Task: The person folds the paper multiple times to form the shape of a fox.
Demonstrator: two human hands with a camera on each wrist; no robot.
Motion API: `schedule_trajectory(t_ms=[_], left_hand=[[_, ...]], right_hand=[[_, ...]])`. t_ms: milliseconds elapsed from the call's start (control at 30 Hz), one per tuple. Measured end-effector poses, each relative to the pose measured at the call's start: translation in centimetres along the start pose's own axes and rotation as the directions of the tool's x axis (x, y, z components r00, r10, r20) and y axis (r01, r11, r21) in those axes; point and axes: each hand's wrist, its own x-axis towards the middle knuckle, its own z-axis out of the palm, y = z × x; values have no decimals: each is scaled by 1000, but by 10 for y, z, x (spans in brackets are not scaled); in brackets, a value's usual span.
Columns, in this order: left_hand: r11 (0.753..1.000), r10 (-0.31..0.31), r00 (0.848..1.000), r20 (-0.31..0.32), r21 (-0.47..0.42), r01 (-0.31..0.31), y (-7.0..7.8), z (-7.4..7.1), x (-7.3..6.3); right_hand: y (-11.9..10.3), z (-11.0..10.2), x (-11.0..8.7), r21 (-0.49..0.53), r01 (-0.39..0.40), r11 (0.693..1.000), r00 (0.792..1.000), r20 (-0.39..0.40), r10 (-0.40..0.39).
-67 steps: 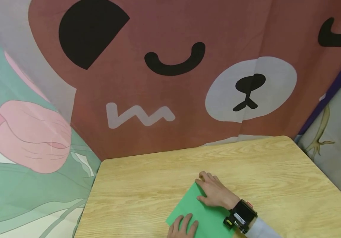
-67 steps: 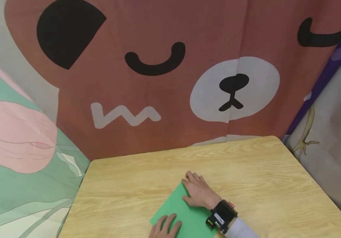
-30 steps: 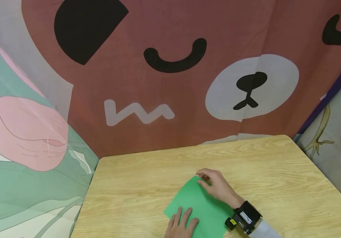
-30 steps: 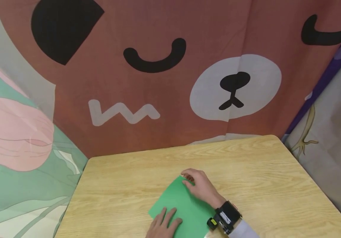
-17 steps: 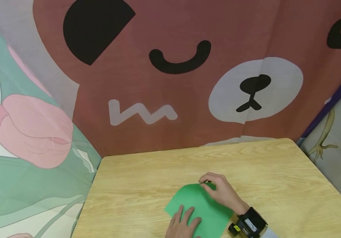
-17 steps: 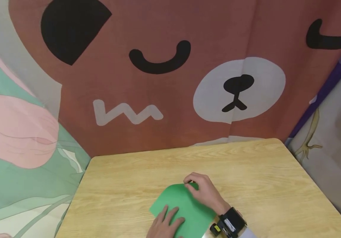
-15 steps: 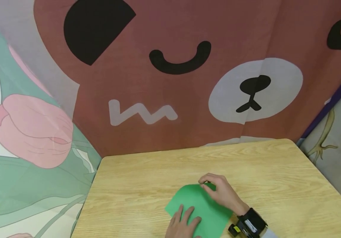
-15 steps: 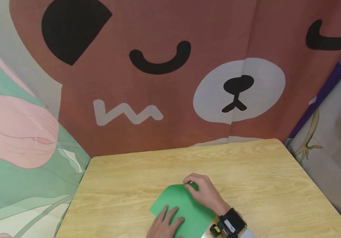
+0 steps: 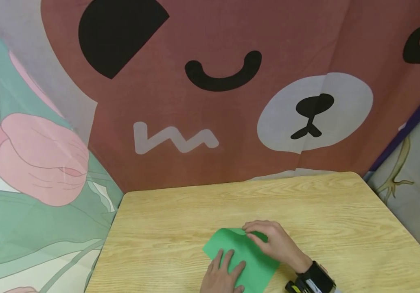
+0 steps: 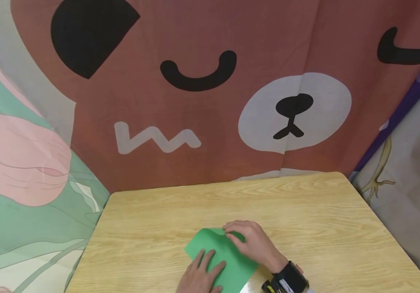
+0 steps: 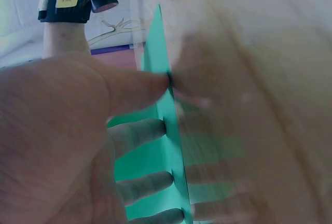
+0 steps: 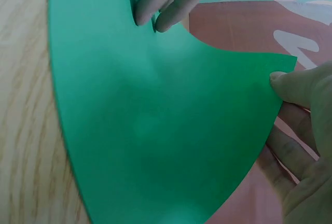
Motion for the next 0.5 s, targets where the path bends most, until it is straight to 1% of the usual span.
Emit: schedule_trajectory(t_ms=[133,300,433,500], left_hand=[[1000,-7,1000,-6,-13,7,-1,1,1],[1000,-26,999,29,8,26,-2,-1,4],[1000,-21,1000,14,24,20,-5,-3,7],[999,-19,1000,20,38,18,-5,-5,9]], right_hand=[[-5,-2,-2,-9,46,999,999,6,-46],[-12,-3,-6,18,76,997,997,29,-77],[-14,-3,-10,12,108,994,994,22,-109],[-15,-3,-12,11,117,993,993,22,-117]])
